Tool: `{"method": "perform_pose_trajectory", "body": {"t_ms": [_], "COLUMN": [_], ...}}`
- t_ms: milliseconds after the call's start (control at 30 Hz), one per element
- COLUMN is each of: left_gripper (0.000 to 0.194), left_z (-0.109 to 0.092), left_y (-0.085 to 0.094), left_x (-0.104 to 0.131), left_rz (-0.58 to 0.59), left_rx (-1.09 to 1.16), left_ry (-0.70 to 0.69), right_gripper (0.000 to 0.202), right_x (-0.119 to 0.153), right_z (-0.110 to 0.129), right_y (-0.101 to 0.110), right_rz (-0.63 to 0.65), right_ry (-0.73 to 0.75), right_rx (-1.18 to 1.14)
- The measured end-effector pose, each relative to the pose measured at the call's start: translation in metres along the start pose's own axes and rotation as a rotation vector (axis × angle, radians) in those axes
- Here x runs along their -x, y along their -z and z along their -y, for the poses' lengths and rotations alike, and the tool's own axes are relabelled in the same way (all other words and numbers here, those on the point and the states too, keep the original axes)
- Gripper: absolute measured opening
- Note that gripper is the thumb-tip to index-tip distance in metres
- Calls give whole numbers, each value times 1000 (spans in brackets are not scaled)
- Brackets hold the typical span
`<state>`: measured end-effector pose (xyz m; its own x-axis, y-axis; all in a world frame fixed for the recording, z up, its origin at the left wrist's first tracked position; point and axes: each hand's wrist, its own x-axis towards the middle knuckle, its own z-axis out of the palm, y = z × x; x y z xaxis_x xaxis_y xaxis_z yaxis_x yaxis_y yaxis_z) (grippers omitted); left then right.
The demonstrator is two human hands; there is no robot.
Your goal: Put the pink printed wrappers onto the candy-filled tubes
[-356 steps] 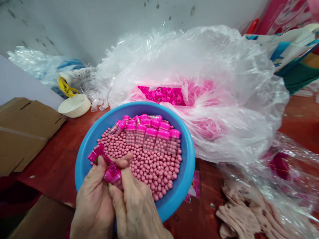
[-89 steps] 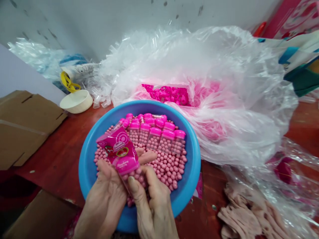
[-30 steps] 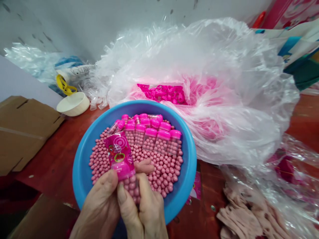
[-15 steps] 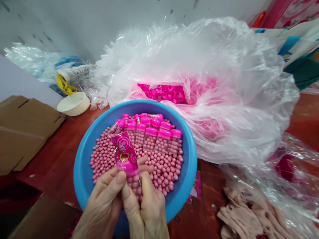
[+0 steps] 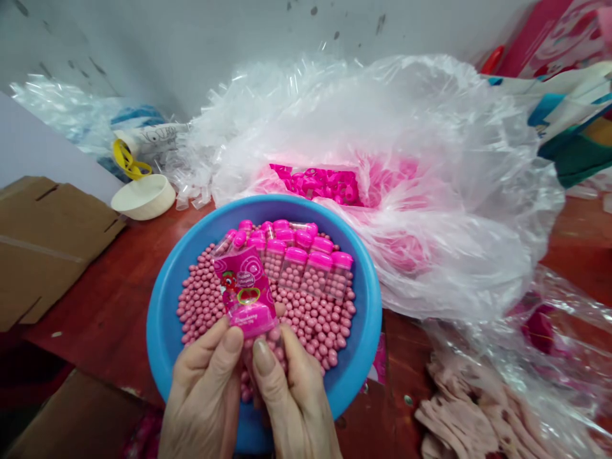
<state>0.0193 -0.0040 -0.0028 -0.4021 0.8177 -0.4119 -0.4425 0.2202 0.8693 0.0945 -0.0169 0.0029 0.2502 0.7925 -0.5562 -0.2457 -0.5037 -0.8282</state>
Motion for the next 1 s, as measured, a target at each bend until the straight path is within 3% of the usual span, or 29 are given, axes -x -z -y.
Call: {"method": "perform_pose_trajectory", "body": {"t_ms": [167, 333, 400, 533, 767, 1000], "left_gripper": [24, 38, 40, 25, 26, 17], "left_z": [6, -5, -14, -21, -12, -6], "left_y": [8, 3, -2, -6, -4, -2], "left_x": [0, -7, -10, -14, -10, 2], "left_rz": [-32, 197, 269, 247, 364, 300], "left_rx": [21, 260, 272, 216, 275, 287], "left_ry": [108, 229, 222, 263, 334, 290], "right_gripper": [51, 38, 39, 55, 51, 41], "right_x": [-3, -9, -9, -7, -10, -10], "right_z": [4, 5, -1, -15, -8, 6], "right_y": [-1, -2, -1, -1, -2, 0], "right_rz": [55, 256, 209, 86, 220, 254], "right_ry": [221, 415, 427, 432, 497, 411], "right_rx": [104, 240, 314, 457, 387, 201]}}
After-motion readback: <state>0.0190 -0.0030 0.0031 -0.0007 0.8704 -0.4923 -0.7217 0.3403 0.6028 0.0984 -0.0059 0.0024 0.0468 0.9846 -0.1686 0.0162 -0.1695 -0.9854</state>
